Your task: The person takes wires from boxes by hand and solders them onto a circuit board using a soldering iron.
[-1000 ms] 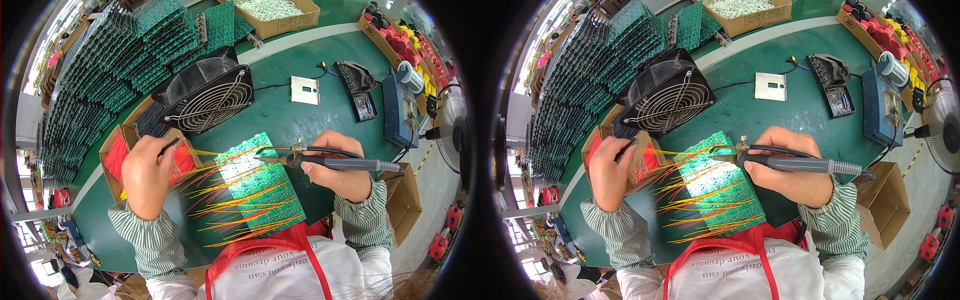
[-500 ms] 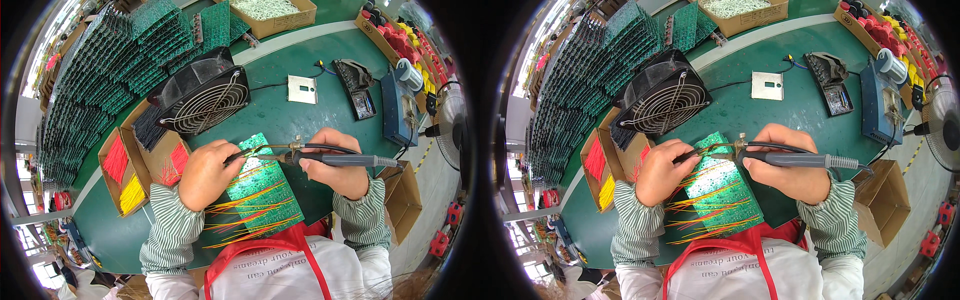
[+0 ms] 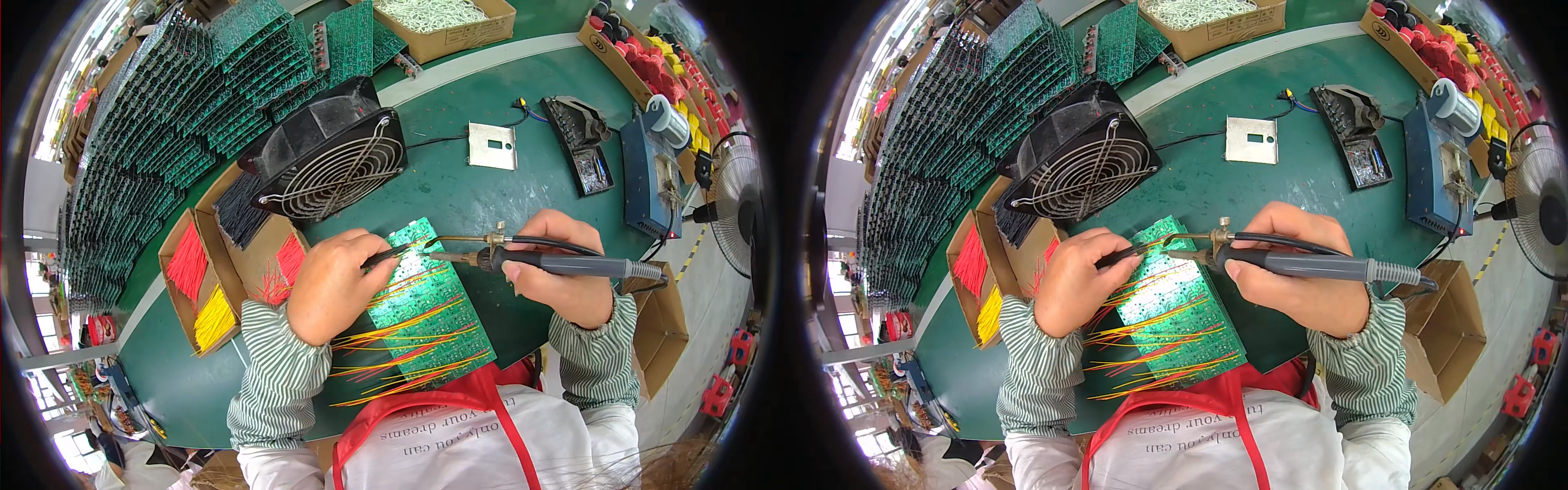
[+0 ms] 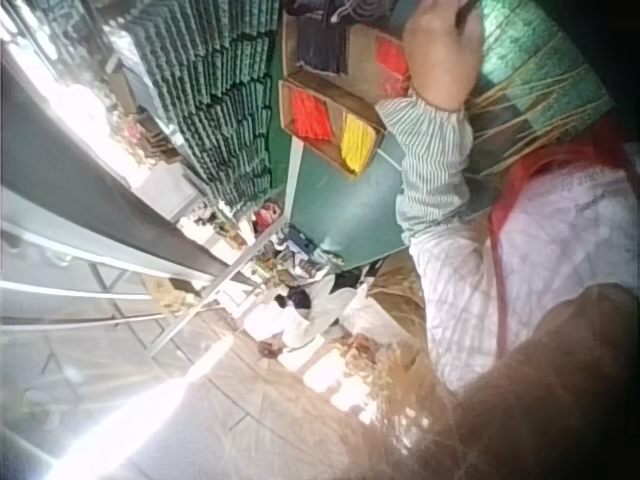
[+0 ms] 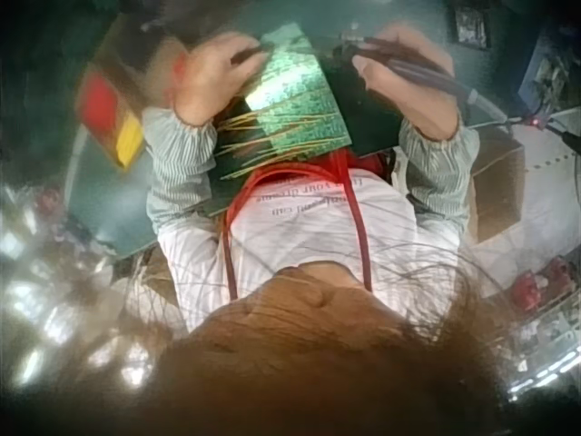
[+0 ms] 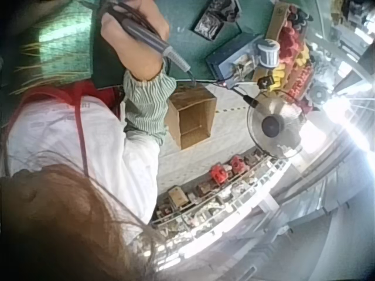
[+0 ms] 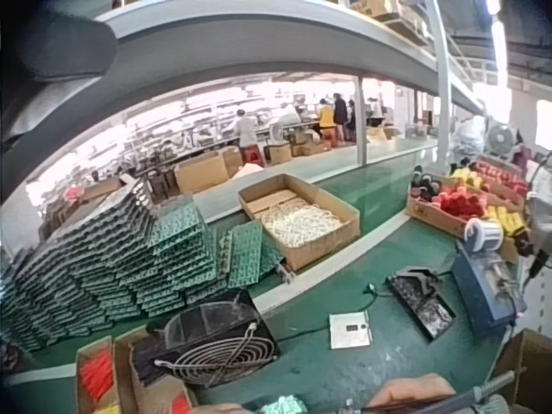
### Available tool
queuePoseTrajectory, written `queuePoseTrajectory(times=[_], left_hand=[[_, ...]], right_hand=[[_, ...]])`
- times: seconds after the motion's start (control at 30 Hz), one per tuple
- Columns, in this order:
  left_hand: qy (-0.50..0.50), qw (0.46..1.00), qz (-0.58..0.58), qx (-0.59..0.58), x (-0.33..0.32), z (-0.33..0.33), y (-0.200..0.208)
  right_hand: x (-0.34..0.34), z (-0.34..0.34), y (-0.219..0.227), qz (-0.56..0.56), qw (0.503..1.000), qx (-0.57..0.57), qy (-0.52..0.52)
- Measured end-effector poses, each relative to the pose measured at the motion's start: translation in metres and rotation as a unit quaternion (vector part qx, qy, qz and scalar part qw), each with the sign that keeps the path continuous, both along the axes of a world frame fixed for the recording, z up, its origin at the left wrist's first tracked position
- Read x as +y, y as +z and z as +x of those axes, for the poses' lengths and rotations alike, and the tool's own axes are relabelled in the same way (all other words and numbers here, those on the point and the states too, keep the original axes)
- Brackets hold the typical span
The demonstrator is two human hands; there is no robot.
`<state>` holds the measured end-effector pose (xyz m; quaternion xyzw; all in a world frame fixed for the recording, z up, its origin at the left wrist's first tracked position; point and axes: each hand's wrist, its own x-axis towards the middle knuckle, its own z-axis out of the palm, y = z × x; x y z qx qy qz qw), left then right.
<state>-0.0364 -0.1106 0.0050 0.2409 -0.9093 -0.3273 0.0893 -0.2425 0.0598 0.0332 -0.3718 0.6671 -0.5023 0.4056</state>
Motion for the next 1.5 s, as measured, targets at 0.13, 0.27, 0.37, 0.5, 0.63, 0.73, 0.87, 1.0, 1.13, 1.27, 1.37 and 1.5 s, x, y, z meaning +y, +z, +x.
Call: queuePoseTrajectory(times=[0.13,0.27,0.37,0.5,0.63,0.73,0.87,1.0,1.13,1.27,1.37,1.5], left_hand=[[0.128,0.966,-0.223,0.027,-0.014,0.016,0.02],[0.109,0.978,-0.169,0.055,0.001,0.004,0.027],[0.026,0.996,-0.074,0.033,0.01,-0.011,0.012],[0.012,0.999,-0.014,0.03,0.008,-0.022,-0.004],[0.008,0.999,0.001,0.037,0.008,-0.024,-0.006],[-0.001,0.999,0.005,0.036,0.007,-0.026,-0.006],[0.005,1.0,0.001,0.017,0.006,-0.025,-0.006],[0.0,1.0,-0.001,0.02,0.005,-0.024,-0.005],[-0.007,1.0,-0.005,0.014,0.004,-0.026,-0.007],[-0.008,1.0,-0.001,0.024,0.004,-0.026,-0.007],[-0.011,1.0,0.0,0.019,0.004,-0.026,-0.006],[-0.015,1.0,-0.004,0.025,0.003,-0.021,-0.005]], right_hand=[[0.003,-0.003,-0.001,-0.018,1.0,0.017,-0.011],[0.007,-0.009,-0.005,-0.024,0.999,0.023,-0.016],[0.006,-0.009,-0.006,-0.035,0.999,-0.003,-0.019],[0.006,-0.008,-0.007,-0.053,0.998,-0.022,-0.031],[0.005,-0.01,-0.009,-0.018,0.999,-0.018,-0.027],[0.005,-0.011,-0.012,-0.024,0.999,0.003,-0.023],[0.002,-0.009,-0.012,-0.005,1.0,0.005,-0.028],[0.002,-0.008,-0.01,-0.006,1.0,0.004,-0.029],[0.003,-0.01,-0.009,-0.001,1.0,0.003,-0.028],[0.007,-0.012,-0.006,-0.012,0.999,-0.001,-0.032],[0.009,-0.011,-0.004,-0.011,0.999,0.002,-0.033],[0.011,-0.009,-0.005,-0.022,0.999,0.023,-0.027]])
